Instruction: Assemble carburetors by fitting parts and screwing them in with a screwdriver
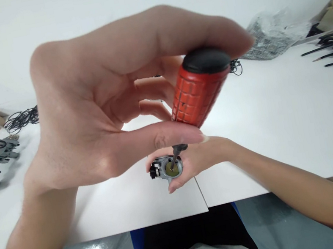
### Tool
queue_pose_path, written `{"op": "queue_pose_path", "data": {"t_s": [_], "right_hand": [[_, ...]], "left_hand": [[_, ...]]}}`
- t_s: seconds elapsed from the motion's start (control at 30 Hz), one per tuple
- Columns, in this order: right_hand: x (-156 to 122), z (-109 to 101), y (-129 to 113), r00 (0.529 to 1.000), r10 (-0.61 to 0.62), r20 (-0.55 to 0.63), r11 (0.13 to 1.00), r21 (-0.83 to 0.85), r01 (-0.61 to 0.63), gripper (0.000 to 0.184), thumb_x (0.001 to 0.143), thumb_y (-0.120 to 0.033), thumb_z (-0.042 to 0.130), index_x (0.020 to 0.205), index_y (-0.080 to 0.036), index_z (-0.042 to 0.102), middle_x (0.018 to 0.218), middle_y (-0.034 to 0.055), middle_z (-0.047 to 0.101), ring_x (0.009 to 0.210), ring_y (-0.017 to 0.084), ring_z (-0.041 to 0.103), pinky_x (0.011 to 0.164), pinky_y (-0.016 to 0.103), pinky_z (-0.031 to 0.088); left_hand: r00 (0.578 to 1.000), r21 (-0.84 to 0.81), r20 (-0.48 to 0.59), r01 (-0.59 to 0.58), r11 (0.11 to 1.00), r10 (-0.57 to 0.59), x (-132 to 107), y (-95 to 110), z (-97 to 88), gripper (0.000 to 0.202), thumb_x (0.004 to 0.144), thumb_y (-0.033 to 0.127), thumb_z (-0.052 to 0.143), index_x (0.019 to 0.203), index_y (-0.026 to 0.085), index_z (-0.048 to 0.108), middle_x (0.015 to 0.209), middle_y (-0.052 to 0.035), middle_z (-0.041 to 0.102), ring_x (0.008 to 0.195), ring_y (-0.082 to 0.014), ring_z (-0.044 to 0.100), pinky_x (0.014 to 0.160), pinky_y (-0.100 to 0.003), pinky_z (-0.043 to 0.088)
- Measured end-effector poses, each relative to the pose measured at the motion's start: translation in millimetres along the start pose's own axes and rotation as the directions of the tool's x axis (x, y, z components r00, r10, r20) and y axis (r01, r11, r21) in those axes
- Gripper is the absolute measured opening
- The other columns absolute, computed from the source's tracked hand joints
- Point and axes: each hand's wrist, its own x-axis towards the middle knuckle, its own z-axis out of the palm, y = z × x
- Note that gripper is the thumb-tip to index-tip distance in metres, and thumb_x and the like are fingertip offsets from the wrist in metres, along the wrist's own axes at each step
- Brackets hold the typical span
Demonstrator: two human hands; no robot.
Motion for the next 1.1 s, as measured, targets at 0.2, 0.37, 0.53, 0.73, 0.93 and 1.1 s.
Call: {"op": "queue_pose_path", "data": {"t_s": [0.2, 0.37, 0.53, 0.73, 0.93, 1.1], "right_hand": [[0.3, -1.2, -2.1, 1.000, 0.002, -0.003, 1.000, -0.014, -0.002, 0.050, 0.076, -0.043, 0.080, 0.120, -0.026, 0.063, 0.121, 0.0072, 0.054, 0.126, 0.028, 0.041, 0.108, 0.045, 0.038], [-0.5, -0.1, -4.2, 1.000, 0.008, -0.010, 0.999, -0.036, -0.008, 0.049, 0.075, -0.039, 0.082, 0.117, -0.026, 0.063, 0.139, 0.0076, 0.044, 0.135, 0.030, 0.033, 0.111, 0.045, 0.036], [-0.1, 0.1, -6.2, 1.000, 0.026, -0.010, 0.997, -0.071, -0.027, 0.049, 0.075, -0.041, 0.081, 0.118, -0.025, 0.062, 0.147, 0.0076, 0.035, 0.139, 0.033, 0.027, 0.113, 0.047, 0.032], [-0.7, 1.0, -5.1, 1.000, 0.013, -0.004, 0.996, -0.091, -0.013, 0.045, 0.078, -0.042, 0.078, 0.115, -0.026, 0.060, 0.143, 0.0077, 0.037, 0.134, 0.031, 0.032, 0.111, 0.046, 0.032], [1.3, -0.3, -3.7, 0.999, -0.017, 0.030, 0.994, -0.107, 0.020, 0.047, 0.079, -0.047, 0.077, 0.116, -0.025, 0.057, 0.136, 0.0081, 0.042, 0.123, 0.028, 0.042, 0.105, 0.042, 0.035], [2.8, -2.8, -6.2, 0.998, -0.004, 0.055, 0.991, -0.135, 0.011, 0.048, 0.079, -0.049, 0.076, 0.116, -0.024, 0.057, 0.130, 0.0079, 0.046, 0.115, 0.027, 0.047, 0.103, 0.041, 0.037]], "left_hand": [[0.999, -0.032, 0.030, 0.019, 0.999, -0.018, 1.4, -5.7, 0.3, 0.058, 0.085, 0.056, 0.057, 0.137, 0.030, 0.046, 0.089, -0.0027, 0.065, 0.111, -0.0256, 0.065, 0.068, -0.028, 0.064], [0.997, 0.054, -0.076, -0.002, 0.999, 0.006, -4.1, -18.6, 7.3, 0.060, 0.083, 0.050, 0.064, 0.138, 0.035, 0.043, 0.103, -0.0033, 0.064, 0.096, -0.0222, 0.069, 0.065, -0.031, 0.062], [0.985, 0.147, -0.163, -0.032, 0.989, 0.056, -5.3, -22.3, 17.8, 0.059, 0.087, 0.028, 0.063, 0.141, 0.036, 0.038, 0.120, -0.0051, 0.059, 0.094, -0.0204, 0.068, 0.061, -0.030, 0.060], [0.971, 0.149, -0.240, 0.053, 0.987, -0.016, -2.8, -22.6, 20.7, 0.080, 0.082, 0.001, 0.061, 0.143, 0.043, 0.032, 0.108, 0.0006, 0.062, 0.080, -0.0094, 0.064, 0.062, -0.024, 0.059], [0.969, 0.174, -0.246, 0.007, 0.985, 0.037, -5.6, -29.7, 20.4, 0.088, 0.080, 0.003, 0.065, 0.147, 0.044, 0.027, 0.112, -0.0012, 0.064, 0.082, -0.0146, 0.066, 0.061, -0.027, 0.059], [0.990, 0.120, -0.142, 0.040, 0.992, -0.023, -8.5, -20.4, 15.3, 0.080, 0.085, 0.014, 0.064, 0.146, 0.048, 0.026, 0.115, 0.0017, 0.065, 0.111, -0.0217, 0.066, 0.080, -0.031, 0.063]]}}
